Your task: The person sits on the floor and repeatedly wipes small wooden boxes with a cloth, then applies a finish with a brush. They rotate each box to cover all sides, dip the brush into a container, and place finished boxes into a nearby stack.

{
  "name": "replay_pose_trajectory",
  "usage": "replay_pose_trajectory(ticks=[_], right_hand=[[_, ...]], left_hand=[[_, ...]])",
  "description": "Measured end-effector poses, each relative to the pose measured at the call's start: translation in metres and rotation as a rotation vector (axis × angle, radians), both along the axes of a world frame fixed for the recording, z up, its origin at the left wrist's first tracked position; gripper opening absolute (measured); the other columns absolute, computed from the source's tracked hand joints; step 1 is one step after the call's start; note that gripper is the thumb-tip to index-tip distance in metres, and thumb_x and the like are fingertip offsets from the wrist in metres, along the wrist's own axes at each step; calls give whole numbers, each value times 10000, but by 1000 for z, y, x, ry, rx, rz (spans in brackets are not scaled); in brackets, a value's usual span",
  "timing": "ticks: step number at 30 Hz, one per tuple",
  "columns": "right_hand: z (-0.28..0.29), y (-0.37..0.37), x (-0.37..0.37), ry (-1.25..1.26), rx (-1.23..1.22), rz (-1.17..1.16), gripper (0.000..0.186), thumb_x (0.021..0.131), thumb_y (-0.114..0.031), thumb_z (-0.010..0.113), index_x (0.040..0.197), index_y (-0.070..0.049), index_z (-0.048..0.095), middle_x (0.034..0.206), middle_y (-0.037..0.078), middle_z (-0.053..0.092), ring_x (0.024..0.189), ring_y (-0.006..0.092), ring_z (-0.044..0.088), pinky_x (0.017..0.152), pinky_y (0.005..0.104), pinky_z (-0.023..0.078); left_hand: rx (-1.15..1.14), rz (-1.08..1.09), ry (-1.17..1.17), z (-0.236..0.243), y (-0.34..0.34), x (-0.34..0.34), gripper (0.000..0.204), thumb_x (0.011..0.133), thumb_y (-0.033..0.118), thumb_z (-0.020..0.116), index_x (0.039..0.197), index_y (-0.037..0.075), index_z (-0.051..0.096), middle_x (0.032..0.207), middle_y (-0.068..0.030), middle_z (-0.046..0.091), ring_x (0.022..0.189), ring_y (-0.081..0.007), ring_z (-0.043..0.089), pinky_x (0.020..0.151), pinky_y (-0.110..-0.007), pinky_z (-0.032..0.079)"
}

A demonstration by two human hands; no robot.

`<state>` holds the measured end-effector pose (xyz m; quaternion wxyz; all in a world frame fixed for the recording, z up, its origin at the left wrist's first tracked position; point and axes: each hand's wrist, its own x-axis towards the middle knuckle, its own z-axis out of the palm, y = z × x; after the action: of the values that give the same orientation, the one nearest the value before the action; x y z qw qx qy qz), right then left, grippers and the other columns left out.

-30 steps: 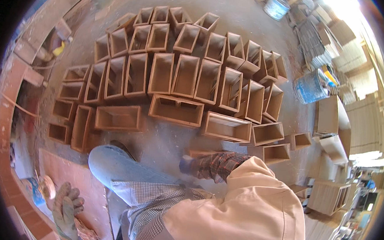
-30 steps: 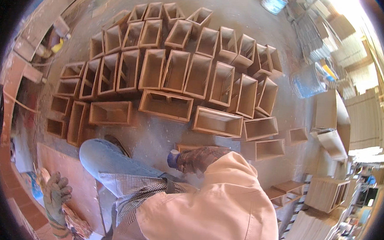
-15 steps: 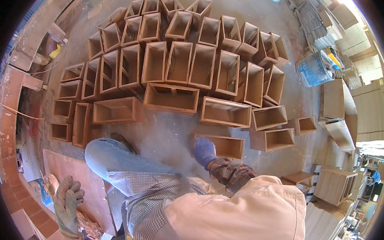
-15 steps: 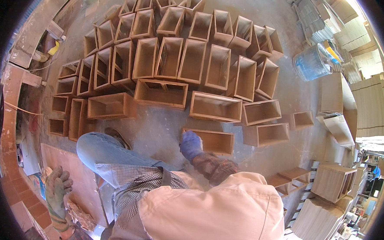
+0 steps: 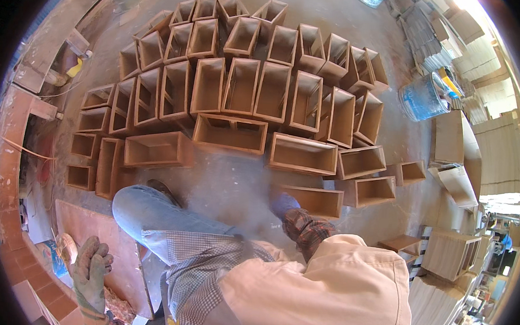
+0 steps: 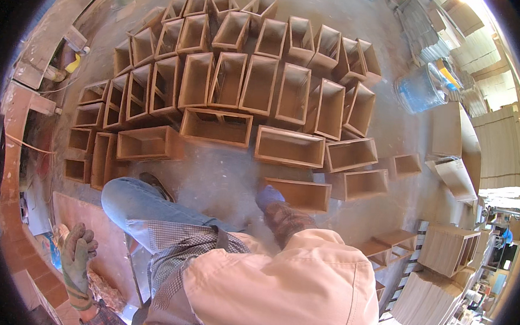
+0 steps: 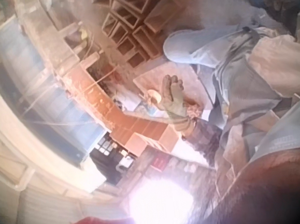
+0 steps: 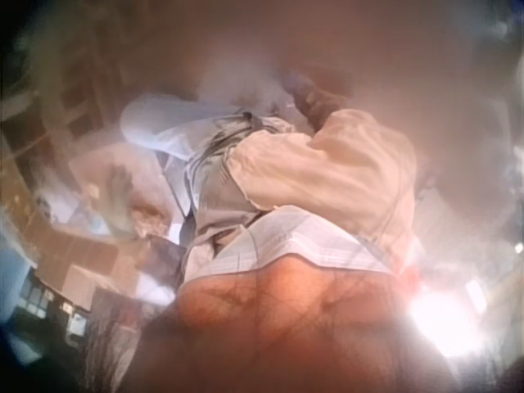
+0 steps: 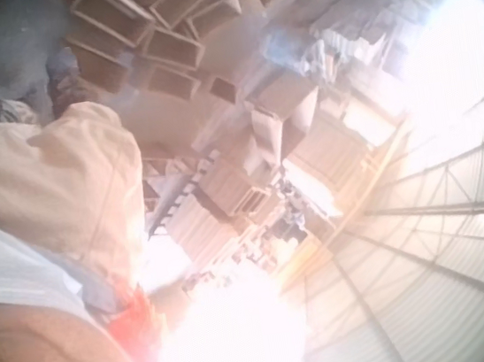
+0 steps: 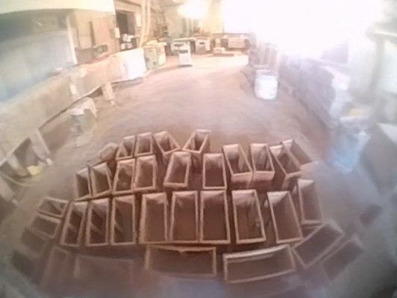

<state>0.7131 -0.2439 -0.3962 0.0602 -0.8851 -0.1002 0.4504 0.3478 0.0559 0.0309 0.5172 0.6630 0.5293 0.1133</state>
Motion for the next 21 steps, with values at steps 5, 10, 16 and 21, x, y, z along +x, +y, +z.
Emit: replay_pose_trajectory(ticks=[5,10,16,21], right_hand=[[35,-48,12,-43,-135,-11,375,921,-218,612,1239,-36,687,1265,216,696,1213,395,655,1013,471,535],[46,-50,19,-111,-126,-36,344,933,-193,593,1234,-50,676,1260,211,699,1219,373,656,1017,461,531],[34,-67,30,-119,-191,-43,409,917,-259,613,1272,-56,618,1259,201,699,1200,368,668,1002,473,531],[26,-96,57,-190,-219,-45,417,920,-260,611,1289,-64,611,1283,200,690,1214,369,660,1019,472,525]], left_hand=[[-14,-30,55,-9,3,11,499,1012,184,632,1448,-30,521,1235,-148,674,963,-155,665,824,-272,538],[-10,-57,13,-4,-1,25,499,1011,166,627,1449,-43,514,1231,-143,675,958,-156,666,819,-267,534],[4,-39,29,1,-8,24,501,1010,156,625,1447,-58,505,1222,-139,672,950,-159,666,819,-267,535],[43,-66,59,-3,-12,23,481,1031,205,601,1433,-49,526,1181,-107,671,925,-138,649,769,-258,531]])
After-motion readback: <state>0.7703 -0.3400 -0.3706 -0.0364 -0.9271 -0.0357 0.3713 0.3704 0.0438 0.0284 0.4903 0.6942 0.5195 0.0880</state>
